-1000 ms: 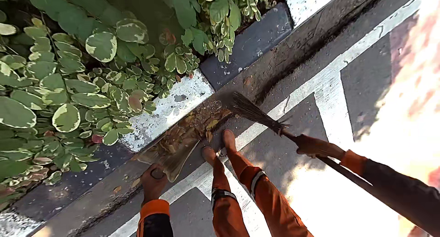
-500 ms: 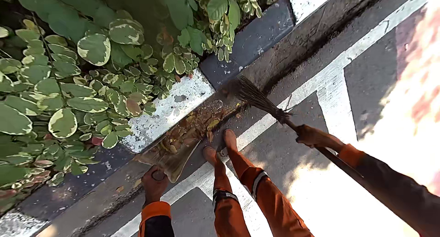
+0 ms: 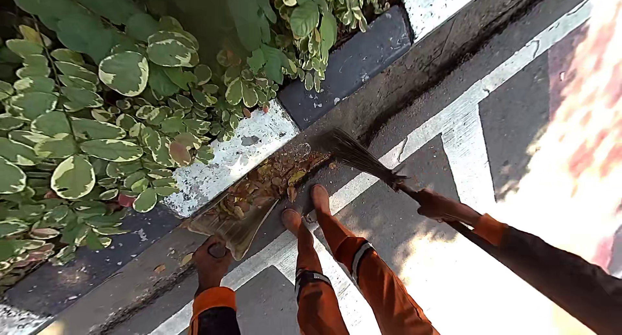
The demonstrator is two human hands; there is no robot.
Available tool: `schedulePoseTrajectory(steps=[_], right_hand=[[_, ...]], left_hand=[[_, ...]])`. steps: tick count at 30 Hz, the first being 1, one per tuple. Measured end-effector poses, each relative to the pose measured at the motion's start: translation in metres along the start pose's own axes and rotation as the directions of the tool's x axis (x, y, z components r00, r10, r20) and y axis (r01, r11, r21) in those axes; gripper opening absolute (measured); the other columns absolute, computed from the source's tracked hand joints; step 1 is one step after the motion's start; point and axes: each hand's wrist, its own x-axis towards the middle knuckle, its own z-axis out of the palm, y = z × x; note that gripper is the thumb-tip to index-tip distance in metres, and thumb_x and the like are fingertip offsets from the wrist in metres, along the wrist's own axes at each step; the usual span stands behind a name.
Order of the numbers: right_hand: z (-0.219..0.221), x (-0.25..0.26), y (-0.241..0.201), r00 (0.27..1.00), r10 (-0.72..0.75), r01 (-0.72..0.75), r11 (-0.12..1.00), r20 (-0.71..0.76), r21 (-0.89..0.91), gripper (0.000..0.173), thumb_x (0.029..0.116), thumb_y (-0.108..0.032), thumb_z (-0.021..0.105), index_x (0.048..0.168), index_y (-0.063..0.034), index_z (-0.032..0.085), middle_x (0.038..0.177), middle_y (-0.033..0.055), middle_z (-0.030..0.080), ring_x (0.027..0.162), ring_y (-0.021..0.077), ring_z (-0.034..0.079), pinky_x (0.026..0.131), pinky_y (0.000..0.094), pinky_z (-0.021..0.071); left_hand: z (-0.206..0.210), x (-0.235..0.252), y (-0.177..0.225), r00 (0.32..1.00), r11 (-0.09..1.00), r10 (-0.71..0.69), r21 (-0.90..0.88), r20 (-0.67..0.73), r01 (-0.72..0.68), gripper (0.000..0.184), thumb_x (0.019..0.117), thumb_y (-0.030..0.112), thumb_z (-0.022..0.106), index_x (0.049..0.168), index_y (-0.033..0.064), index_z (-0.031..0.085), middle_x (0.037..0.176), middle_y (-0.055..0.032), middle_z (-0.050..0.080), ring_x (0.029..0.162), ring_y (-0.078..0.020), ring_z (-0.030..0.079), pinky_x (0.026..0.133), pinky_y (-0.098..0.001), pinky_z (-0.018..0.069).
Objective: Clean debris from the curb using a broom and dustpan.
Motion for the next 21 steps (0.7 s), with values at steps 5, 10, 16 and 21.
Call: schedulePoseTrajectory(steps=[5,10,16,21], right_hand=[[-0.010,-0.011,0.013,0.966,0.151,-0.132,0.986,-0.208,0.102,0.057,0.0894,-0.008,0.068,0.142,0.0044,0.050,0.124,0.0357,0.060,0.114,0.0520,0.061,0.090,0.0677,0.0488],[0.054,0.032,-0.106,0.997,-0.074,0.071,0.994,0.033,0.088,0.089,0.0860,-0.013,0.071,0.162,-0.0118,0.025,0.132,0.0324,0.057,0.116,0.0485,0.061,0.091,0.0643,0.0513],[0.050,-0.070,-0.060,0.987,-0.033,-0.012,0.960,0.156,0.279,0.010,0.0944,-0.007,0.060,0.099,-0.0036,0.053,0.062,0.0030,0.048,0.045,0.0123,0.048,0.044,0.0292,0.0442],[0.027,-0.027,-0.075,0.969,0.091,-0.064,0.990,-0.228,0.125,0.058,0.0916,-0.009,0.065,0.146,0.0021,0.047,0.113,0.0320,0.063,0.098,0.0461,0.065,0.083,0.0633,0.0511]], left_hand=[[0.003,0.005,0.007,0.996,0.995,-0.088,0.049,0.024,0.087,0.021,0.0666,-0.003,0.069,0.086,-0.0081,0.062,0.086,-0.0254,0.066,0.084,-0.0421,0.065,0.081,-0.0608,0.0479],[0.006,0.004,0.010,0.994,0.993,-0.108,0.040,0.006,0.108,0.027,0.0627,-0.004,0.071,0.088,-0.0083,0.063,0.088,-0.0270,0.065,0.086,-0.0431,0.064,0.083,-0.0620,0.0464],[-0.004,0.004,0.016,0.989,0.988,-0.140,0.073,0.041,0.137,0.026,0.0654,-0.007,0.072,0.091,-0.0091,0.065,0.092,-0.0290,0.067,0.090,-0.0457,0.066,0.084,-0.0630,0.0486],[-0.018,0.004,0.000,0.977,0.979,-0.199,0.057,0.069,0.196,0.030,0.0684,-0.004,0.074,0.097,-0.0070,0.068,0.101,-0.0288,0.068,0.101,-0.0457,0.065,0.090,-0.0620,0.0483]])
